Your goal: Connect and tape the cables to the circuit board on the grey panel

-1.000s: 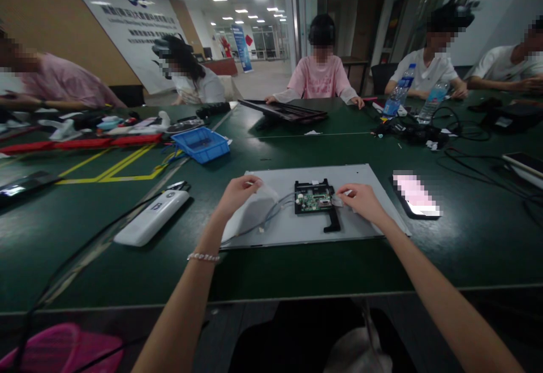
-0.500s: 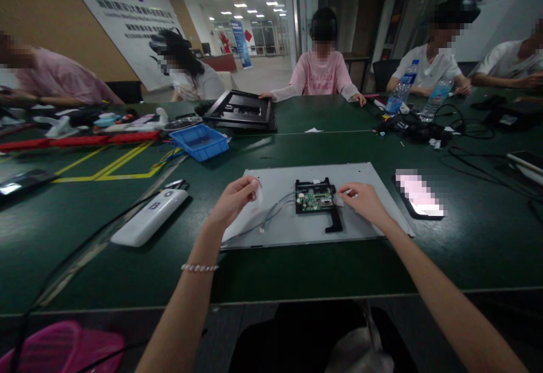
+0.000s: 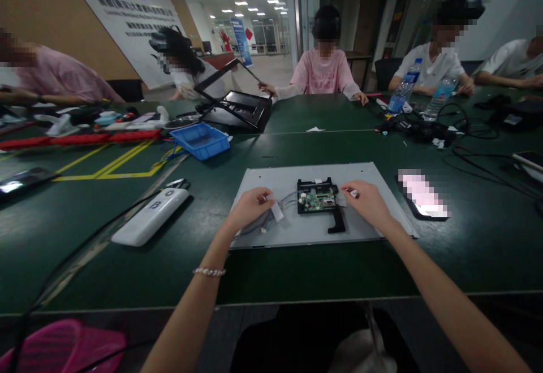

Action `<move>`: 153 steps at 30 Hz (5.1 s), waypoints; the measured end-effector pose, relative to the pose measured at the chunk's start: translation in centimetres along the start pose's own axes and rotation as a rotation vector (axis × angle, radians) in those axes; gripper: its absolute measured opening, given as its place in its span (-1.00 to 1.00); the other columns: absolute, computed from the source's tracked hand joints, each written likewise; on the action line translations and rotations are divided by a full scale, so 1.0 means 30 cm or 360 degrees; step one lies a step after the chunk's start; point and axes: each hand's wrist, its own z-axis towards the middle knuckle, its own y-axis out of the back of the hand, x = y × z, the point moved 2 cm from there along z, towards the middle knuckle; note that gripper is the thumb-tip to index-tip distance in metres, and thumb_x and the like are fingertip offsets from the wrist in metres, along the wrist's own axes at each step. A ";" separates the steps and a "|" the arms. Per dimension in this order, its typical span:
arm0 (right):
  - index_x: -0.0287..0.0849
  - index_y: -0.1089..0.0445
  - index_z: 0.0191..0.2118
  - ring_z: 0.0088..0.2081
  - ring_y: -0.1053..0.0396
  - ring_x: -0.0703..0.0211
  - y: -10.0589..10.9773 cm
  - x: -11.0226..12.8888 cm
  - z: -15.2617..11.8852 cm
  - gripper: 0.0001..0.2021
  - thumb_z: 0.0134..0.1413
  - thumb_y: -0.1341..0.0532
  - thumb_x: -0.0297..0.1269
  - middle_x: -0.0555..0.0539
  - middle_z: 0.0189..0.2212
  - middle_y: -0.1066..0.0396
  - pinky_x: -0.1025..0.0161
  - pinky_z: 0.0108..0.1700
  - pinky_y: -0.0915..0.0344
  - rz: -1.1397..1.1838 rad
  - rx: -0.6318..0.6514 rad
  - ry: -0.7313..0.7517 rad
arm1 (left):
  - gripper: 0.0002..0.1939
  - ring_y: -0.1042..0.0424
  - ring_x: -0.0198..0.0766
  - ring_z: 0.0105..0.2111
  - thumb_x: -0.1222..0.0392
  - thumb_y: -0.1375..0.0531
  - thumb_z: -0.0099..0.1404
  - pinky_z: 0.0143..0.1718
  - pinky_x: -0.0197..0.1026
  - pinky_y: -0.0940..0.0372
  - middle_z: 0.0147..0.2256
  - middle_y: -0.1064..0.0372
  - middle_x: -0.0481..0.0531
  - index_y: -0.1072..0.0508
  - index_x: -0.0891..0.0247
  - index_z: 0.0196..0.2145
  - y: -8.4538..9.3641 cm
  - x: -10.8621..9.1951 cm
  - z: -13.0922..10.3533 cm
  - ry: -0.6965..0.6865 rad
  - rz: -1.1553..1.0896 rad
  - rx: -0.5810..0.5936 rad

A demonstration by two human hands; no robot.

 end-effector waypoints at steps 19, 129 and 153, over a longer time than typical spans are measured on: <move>-0.30 -0.36 -0.08 -0.11 -0.37 0.06 -0.228 0.379 0.037 -0.68 0.23 -0.01 -0.20 -0.24 -0.16 -0.43 0.11 -0.07 -0.27 -0.0270 0.0633 0.0987 | -0.77 -0.30 -0.15 -0.22 0.21 -0.13 0.09 -0.15 -0.11 -0.22 -0.26 -0.31 0.03 -0.33 0.23 -0.24 -0.014 -0.049 -0.024 -0.0301 0.0132 0.0117; -0.18 -0.50 -0.44 -0.38 -0.43 0.17 0.031 -0.126 0.077 -0.83 -0.11 -0.20 -0.23 -0.07 -0.45 -0.49 0.28 -0.35 -0.27 -0.0068 0.0522 -0.0541 | -0.75 -0.33 -0.16 -0.14 0.22 0.05 0.31 -0.04 -0.09 -0.21 -0.17 -0.30 0.07 -0.38 0.21 -0.17 0.006 -0.021 -0.012 -0.0274 0.0387 -0.0085; -0.19 -0.28 0.00 -0.11 -0.33 0.11 -0.143 0.084 0.127 -0.70 0.19 -0.12 -0.20 -0.14 -0.03 -0.29 0.05 -0.10 -0.33 -0.0185 0.0196 0.0217 | -0.76 -0.37 -0.28 -0.35 0.07 -0.06 0.24 -0.34 -0.27 -0.25 -0.33 -0.42 -0.01 -0.44 0.24 -0.28 0.029 0.031 -0.002 0.0064 -0.0214 -0.0462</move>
